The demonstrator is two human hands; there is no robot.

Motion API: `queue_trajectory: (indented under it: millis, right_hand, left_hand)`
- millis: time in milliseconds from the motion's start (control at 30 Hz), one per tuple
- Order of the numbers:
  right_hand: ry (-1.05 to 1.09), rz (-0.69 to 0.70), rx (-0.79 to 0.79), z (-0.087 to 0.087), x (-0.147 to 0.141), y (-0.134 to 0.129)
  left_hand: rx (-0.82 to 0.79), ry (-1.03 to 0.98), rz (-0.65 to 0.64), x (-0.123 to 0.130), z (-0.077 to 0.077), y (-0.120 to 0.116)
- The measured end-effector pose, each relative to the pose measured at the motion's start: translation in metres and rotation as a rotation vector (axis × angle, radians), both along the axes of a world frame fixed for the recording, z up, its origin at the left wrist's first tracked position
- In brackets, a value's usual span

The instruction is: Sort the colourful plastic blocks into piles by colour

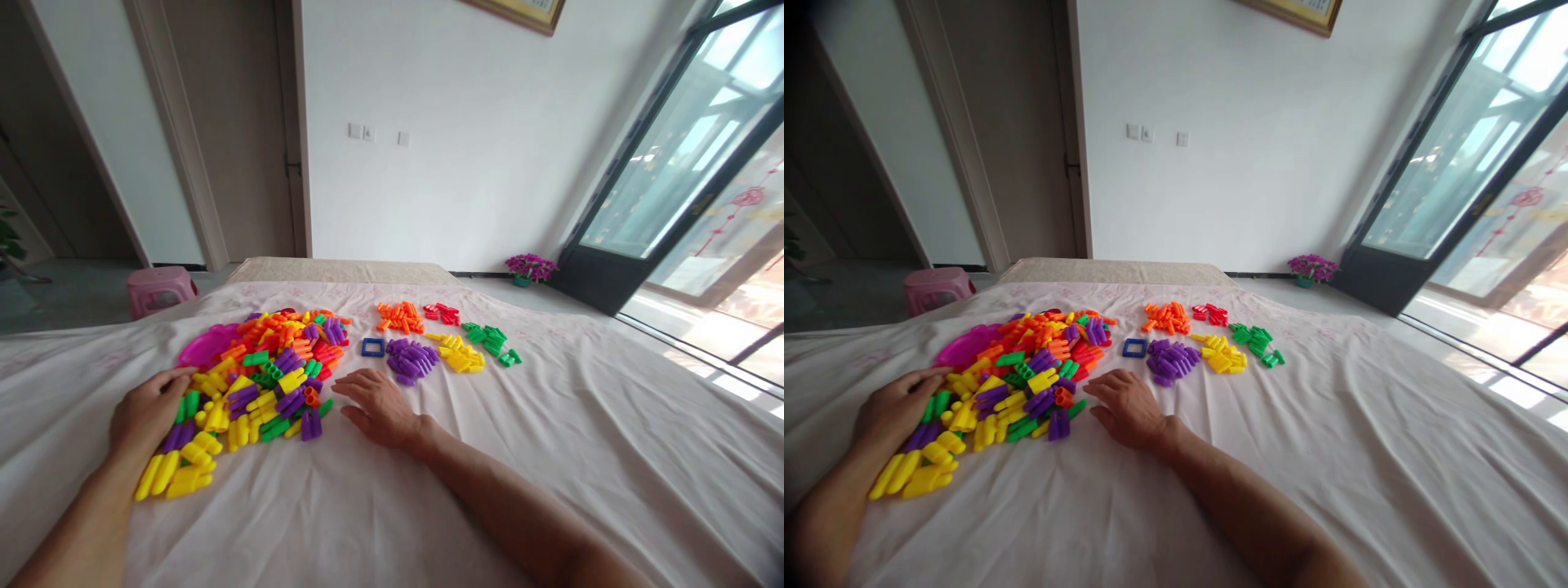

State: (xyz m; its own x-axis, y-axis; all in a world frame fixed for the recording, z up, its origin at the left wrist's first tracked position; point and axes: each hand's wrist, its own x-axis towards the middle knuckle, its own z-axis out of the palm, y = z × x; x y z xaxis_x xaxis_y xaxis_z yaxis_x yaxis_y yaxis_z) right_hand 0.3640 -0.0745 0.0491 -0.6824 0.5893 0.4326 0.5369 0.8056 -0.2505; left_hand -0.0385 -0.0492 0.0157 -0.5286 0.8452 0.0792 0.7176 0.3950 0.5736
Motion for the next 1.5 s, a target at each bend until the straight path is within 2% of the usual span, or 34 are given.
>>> queue_trajectory:
  millis: [167, 567, 733, 867, 1067, 1200, 1333, 1400, 1500]
  right_hand:
    - [-0.11, 0.055, -0.048, -0.009, -0.014, -0.003]
    - [-0.168, -0.119, -0.009, -0.013, -0.022, -0.006]
    - [-0.114, -0.175, 0.024, -0.012, -0.007, 0.007]
    - [0.017, -0.352, 0.092, -0.001, 0.028, 0.031]
    - [0.131, -0.835, 0.149, 0.009, 0.114, 0.071]
    - [0.136, -1.146, 0.115, 0.006, 0.177, 0.082]
    - [0.206, -1.433, 0.021, -0.007, 0.223, 0.084]
    - [0.263, -1.499, -0.002, -0.016, 0.234, 0.084]
    - [0.327, -1.469, 0.02, -0.027, 0.235, 0.087]
  left_hand:
    - [0.033, 0.018, 0.009, 0.0, -0.003, 0.001]
    - [-0.034, 0.054, 0.029, -0.006, -0.005, 0.005]
    - [-0.063, 0.037, 0.042, -0.002, -0.001, 0.004]
    - [-0.071, 0.036, 0.042, -0.002, -0.001, 0.004]
    - [-0.086, 0.019, 0.039, -0.003, -0.001, 0.005]
    - [-0.072, 0.019, 0.029, -0.005, -0.002, 0.005]
    - [-0.065, 0.029, 0.021, -0.006, -0.004, 0.005]
    - [-0.07, 0.04, 0.028, -0.006, -0.004, 0.005]
    - [-0.068, 0.045, 0.027, -0.006, -0.005, 0.005]
